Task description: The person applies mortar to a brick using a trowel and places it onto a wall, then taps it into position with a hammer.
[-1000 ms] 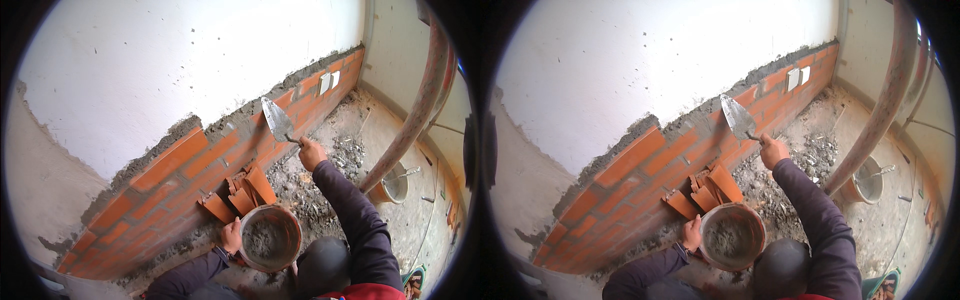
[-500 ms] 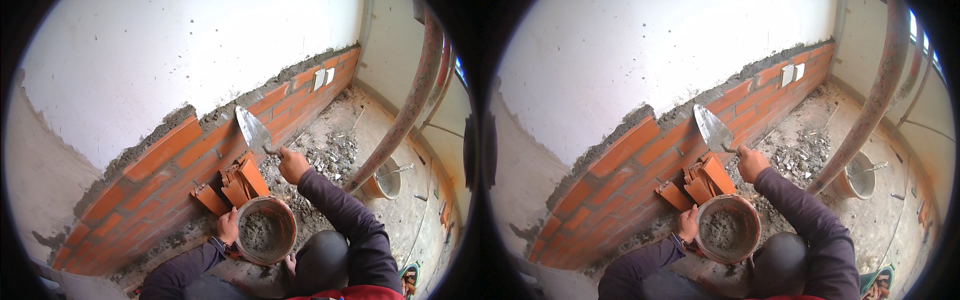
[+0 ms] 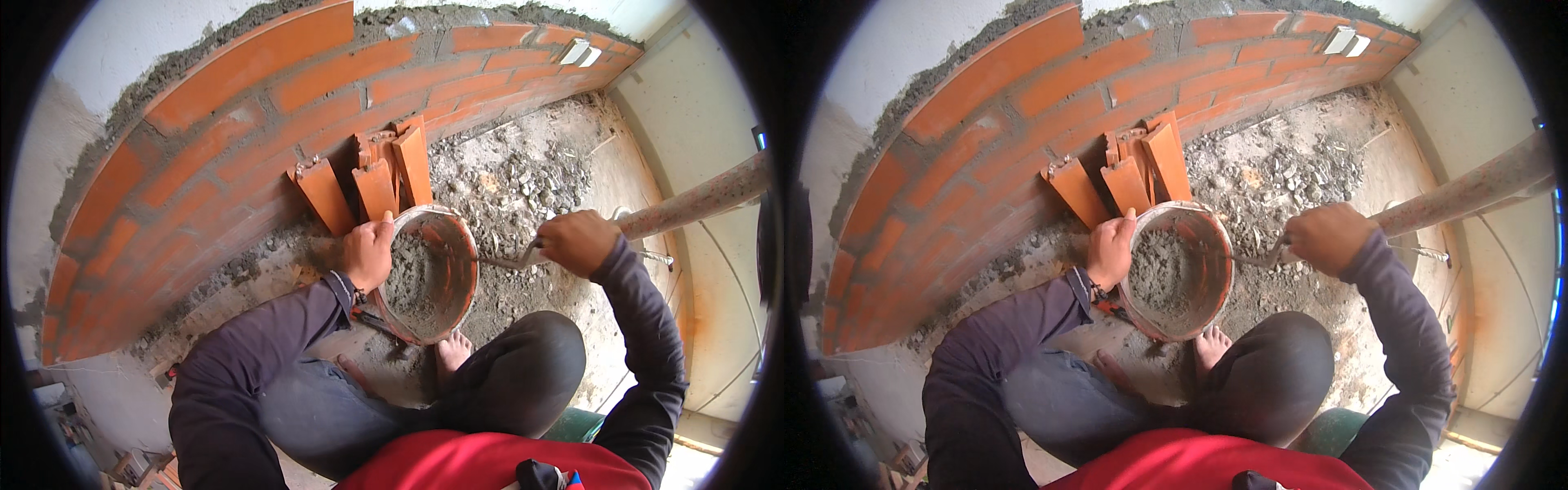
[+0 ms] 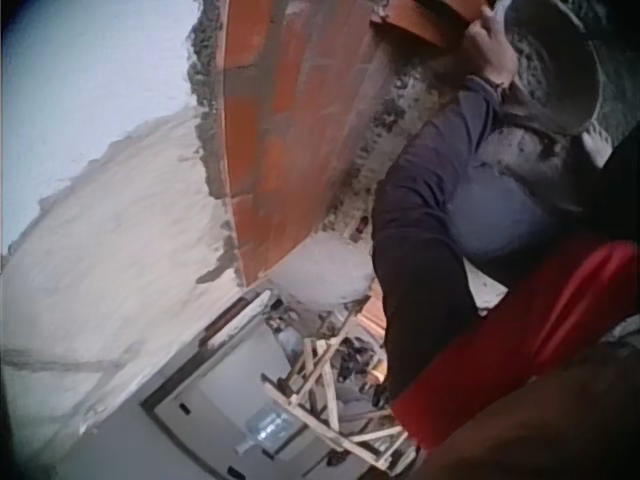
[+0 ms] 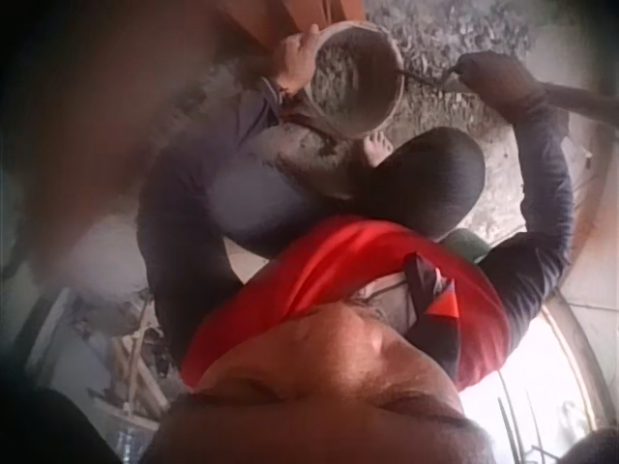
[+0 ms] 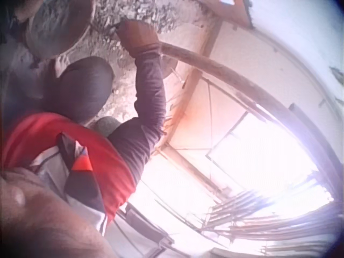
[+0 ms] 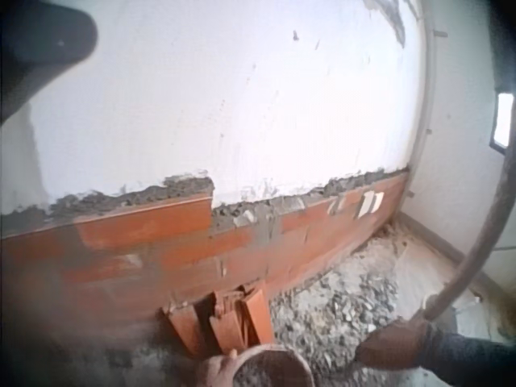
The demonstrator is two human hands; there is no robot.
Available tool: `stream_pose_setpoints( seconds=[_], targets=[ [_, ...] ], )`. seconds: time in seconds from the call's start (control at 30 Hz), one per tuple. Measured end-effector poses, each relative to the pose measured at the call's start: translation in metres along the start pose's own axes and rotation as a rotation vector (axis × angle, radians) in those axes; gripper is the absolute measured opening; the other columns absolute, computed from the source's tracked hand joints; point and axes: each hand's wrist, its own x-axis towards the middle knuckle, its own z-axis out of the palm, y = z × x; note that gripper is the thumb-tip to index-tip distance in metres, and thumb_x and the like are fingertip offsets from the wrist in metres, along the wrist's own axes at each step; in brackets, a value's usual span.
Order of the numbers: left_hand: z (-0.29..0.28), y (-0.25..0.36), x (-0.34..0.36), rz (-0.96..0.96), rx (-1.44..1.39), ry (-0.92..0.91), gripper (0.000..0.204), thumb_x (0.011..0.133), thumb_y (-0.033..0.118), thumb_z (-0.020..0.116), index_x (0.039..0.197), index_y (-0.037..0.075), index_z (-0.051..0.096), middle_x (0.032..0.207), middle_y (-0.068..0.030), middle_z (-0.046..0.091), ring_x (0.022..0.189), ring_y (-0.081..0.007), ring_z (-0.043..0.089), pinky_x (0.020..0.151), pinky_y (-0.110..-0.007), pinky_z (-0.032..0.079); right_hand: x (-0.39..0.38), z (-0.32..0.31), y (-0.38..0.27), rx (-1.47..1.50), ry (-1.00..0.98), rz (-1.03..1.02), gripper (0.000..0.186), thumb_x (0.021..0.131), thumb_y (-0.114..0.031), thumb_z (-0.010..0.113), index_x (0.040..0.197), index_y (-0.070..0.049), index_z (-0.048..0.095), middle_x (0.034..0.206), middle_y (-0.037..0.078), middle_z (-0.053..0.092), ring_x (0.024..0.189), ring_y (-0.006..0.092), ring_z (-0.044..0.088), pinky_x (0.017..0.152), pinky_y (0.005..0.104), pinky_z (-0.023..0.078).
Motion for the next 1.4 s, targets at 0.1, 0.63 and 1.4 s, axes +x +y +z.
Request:
stream_pose_setpoints(
  seconds=[0.1,0.63,1.4],
  targets=[
    [0.005,0.008,0.0,0.005,-0.02,0.011,0.054,0.102,0.04,0.044,0.07,0.0,0.059,0.064,-0.0229,0.056,0.066,-0.0454,0.058,0.06,-0.05,0.041,0.026,0.002,-0.031,-0.203,-0.14,-0.001,0.017,0.087,-0.021,0.06,0.088,-0.009,0.072,0.079,0.012,0.071,0.077,0.0306,0.07,0.072,0.0428,0.056],
    [0.007,0.002,-0.009,0.05,-0.01,0.063,0.045,0.101,0.032,0.048,0.075,-0.002,0.061,0.066,-0.0229,0.058,0.065,-0.0425,0.058,0.06,-0.047,0.043,0.075,0.053,-0.054,-0.275,-0.08,-0.296,0.013,0.081,-0.015,0.06,0.078,-0.011,0.073,0.072,0.012,0.069,0.07,0.0304,0.07,0.06,0.042,0.056],
    [-0.003,0.002,-0.014,-0.016,-0.006,0.017,0.051,0.104,0.038,0.043,0.079,-0.002,0.062,0.065,-0.0207,0.058,0.065,-0.0398,0.061,0.059,-0.046,0.044,0.056,0.172,0.0,0.744,-0.417,-0.319,0.03,0.085,-0.03,0.073,0.076,-0.002,0.065,0.054,0.007,0.051,0.05,0.0182,0.051,0.051,0.0375,0.043]
  ],
)
